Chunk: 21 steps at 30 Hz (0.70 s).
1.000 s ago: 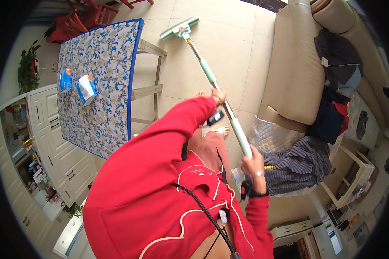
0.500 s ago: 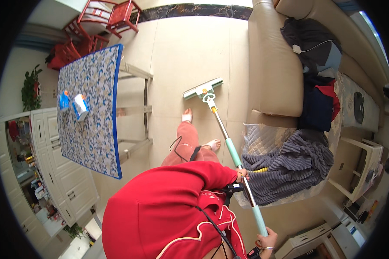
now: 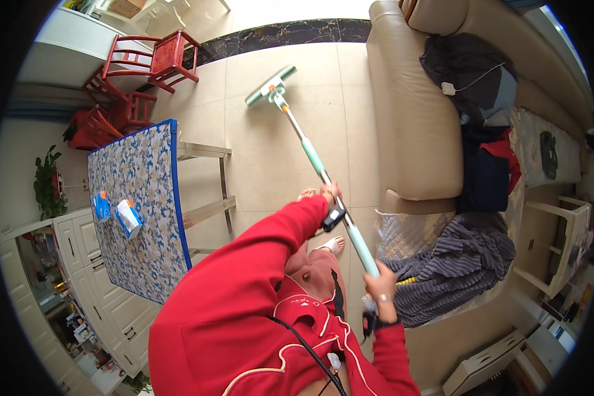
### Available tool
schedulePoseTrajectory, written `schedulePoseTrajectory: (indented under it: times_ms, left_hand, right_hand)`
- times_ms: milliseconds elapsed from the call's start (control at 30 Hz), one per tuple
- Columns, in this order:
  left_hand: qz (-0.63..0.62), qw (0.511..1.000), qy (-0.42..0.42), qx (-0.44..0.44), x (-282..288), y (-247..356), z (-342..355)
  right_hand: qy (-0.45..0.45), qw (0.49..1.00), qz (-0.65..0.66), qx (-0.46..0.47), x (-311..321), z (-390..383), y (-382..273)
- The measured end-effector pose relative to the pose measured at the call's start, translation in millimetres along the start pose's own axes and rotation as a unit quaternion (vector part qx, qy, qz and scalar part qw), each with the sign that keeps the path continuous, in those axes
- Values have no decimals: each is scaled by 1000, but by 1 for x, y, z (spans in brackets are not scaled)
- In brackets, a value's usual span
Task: The person mops the tiled floor using a flat mop, moving back and forth across the room. They navigate around furniture and a white shelving unit, covering multiple areas of the floor.
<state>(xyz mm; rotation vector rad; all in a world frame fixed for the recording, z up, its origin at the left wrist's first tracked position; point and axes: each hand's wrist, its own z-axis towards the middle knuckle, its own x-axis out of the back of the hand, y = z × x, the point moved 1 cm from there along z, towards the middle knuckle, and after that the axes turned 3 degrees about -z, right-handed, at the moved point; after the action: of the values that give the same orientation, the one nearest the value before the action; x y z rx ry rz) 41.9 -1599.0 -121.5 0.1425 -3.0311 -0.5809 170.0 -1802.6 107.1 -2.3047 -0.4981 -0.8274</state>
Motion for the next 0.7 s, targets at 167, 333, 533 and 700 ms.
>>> schedulePoseTrajectory:
  times_ms: [167, 333, 533, 700]
  left_hand:
    - [-43, 991, 123, -27, 14, 100, 23]
    - [63, 981, 180, -17, 7, 91, 33]
    - [225, 957, 89, -158, 3, -73, -4]
    - [237, 930, -197, 200, 1, -184, -108]
  right_hand:
    - [-12, 998, 0, 57, -38, 80, -108]
    - [-35, 995, 93, 11, -11, 38, -94]
    - [-88, 971, 111, -190, 27, -114, -26]
    - [-32, 956, 18, -291, 76, -243, 15]
